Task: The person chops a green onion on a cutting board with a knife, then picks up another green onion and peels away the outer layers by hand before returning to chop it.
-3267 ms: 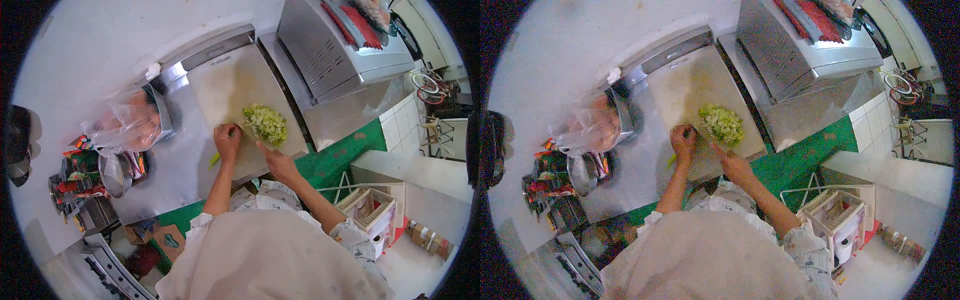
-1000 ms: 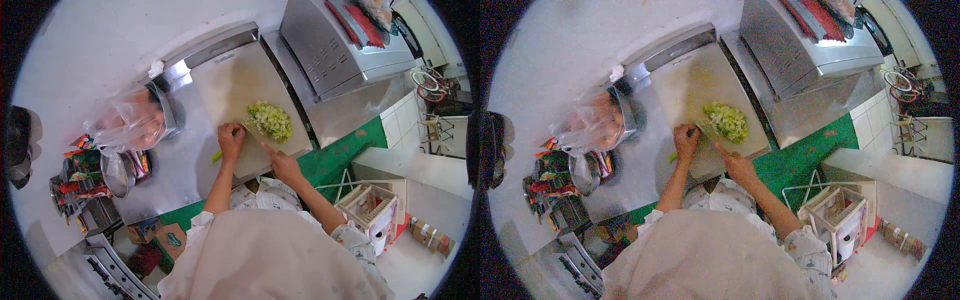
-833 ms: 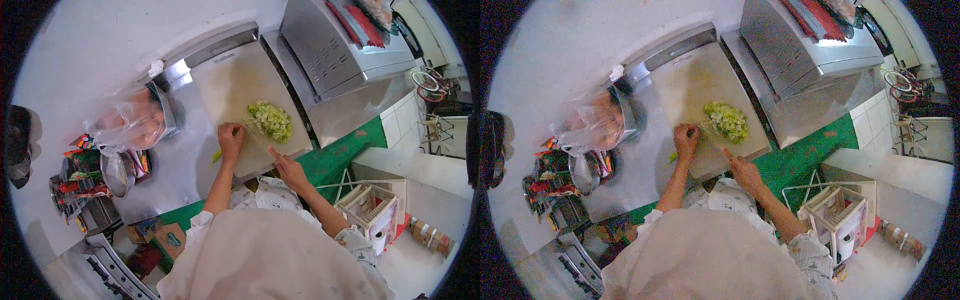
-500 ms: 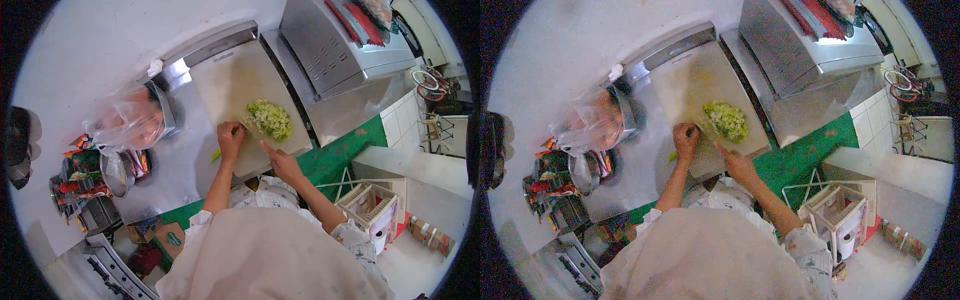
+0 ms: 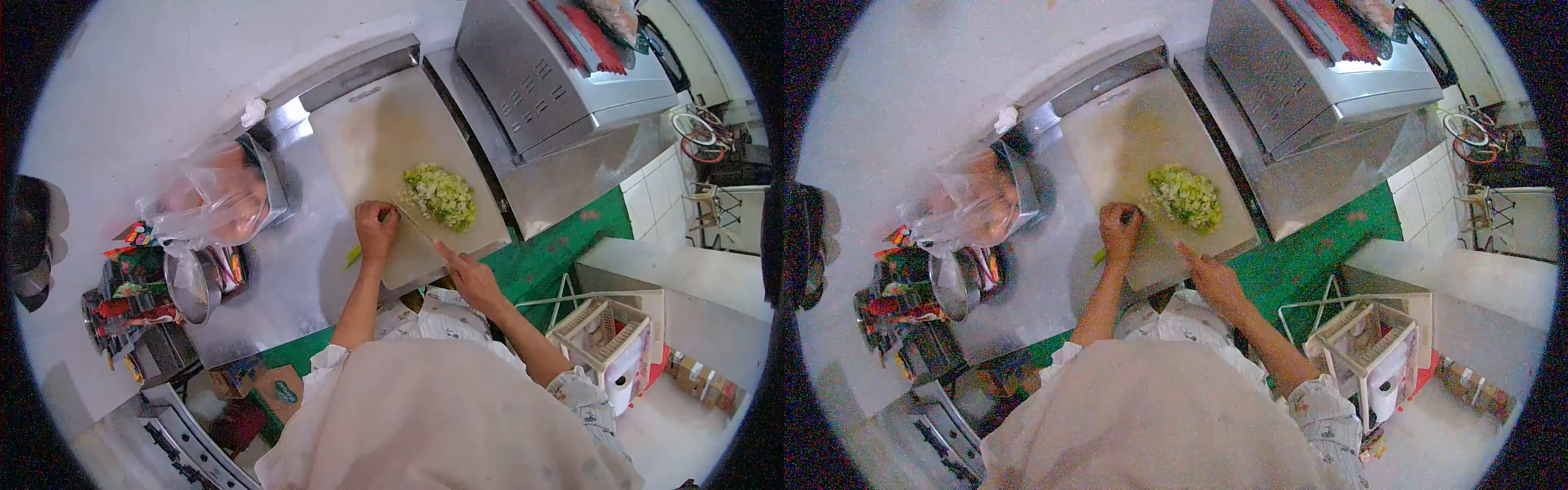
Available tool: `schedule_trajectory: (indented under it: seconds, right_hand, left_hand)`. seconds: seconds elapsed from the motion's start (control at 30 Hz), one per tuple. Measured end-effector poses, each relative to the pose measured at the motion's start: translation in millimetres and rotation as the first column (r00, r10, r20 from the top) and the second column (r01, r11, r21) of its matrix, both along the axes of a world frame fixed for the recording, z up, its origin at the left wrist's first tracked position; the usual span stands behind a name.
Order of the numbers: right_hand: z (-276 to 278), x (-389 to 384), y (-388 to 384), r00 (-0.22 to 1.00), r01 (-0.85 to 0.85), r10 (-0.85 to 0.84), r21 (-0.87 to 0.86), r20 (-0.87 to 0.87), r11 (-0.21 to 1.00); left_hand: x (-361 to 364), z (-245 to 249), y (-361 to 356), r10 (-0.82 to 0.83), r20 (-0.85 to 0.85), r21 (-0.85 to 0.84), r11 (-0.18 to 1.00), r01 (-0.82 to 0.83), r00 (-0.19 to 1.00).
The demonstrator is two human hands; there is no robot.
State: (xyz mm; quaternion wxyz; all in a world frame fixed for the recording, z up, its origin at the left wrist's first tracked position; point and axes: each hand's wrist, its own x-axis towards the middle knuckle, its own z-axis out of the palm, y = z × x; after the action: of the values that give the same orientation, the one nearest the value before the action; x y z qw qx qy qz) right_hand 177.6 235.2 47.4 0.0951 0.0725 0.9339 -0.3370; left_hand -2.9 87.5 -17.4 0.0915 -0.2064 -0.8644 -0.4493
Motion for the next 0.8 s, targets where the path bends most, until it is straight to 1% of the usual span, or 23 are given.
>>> schedule_trajectory:
  seconds: [0.13,0.2,0.23,0.3,0.43,0.5,0.53,0.6,0.7,0.8]
  right_hand:
    - [2,-11,-4,0.998,0.039,-0.04,0.016,0.047,0.999]
    - [-5,-20,-6,0.999,0.045,-0.046,0.018,0.013,0.999]
    - [-4,-20,-6,0.999,0.048,-0.048,0.019,0.013,0.999]
    - [-1,-24,-7,0.997,0.042,-0.043,0.031,0.063,0.999]
    - [16,-1,2,0.994,0.047,-0.051,0.042,0.094,0.998]
    - [13,5,3,0.994,0.082,-0.078,-0.052,0.072,0.995]
    - [10,6,3,0.994,0.084,-0.08,-0.051,0.072,0.995]
    - [4,5,2,0.996,0.035,-0.04,-0.061,-0.074,0.998]
    - [1,1,-1,0.999,0.019,-0.019,-0.022,-0.027,1.0]
    - [5,-9,-3,0.999,0.04,-0.04,-0.048,0.02,0.998]
  left_hand:
    - [0,1,-1,-0.002,-0.043,-0.035,0.999,0.001,0.999]
    - [3,1,-2,0.031,0.115,-0.066,0.998,-0.024,0.993]
    - [4,1,-1,0.028,0.116,-0.065,0.998,-0.021,0.993]
    - [2,1,-1,0.0,-0.009,-0.006,1.0,0.0,1.0]
    - [1,-2,-1,0.006,-0.012,-0.011,1.0,-0.006,1.0]
    - [2,-5,-2,0.012,-0.003,0.006,1.0,-0.012,1.0]
    - [1,-6,-2,0.01,-0.003,0.007,1.0,-0.01,1.0]
    - [1,-9,-3,0.016,-0.074,-0.038,0.999,-0.019,0.997]
    - [0,-8,-3,0.012,-0.06,-0.035,0.999,-0.014,0.998]
    - [1,-5,-3,0.009,-0.038,-0.047,0.999,-0.011,0.999]
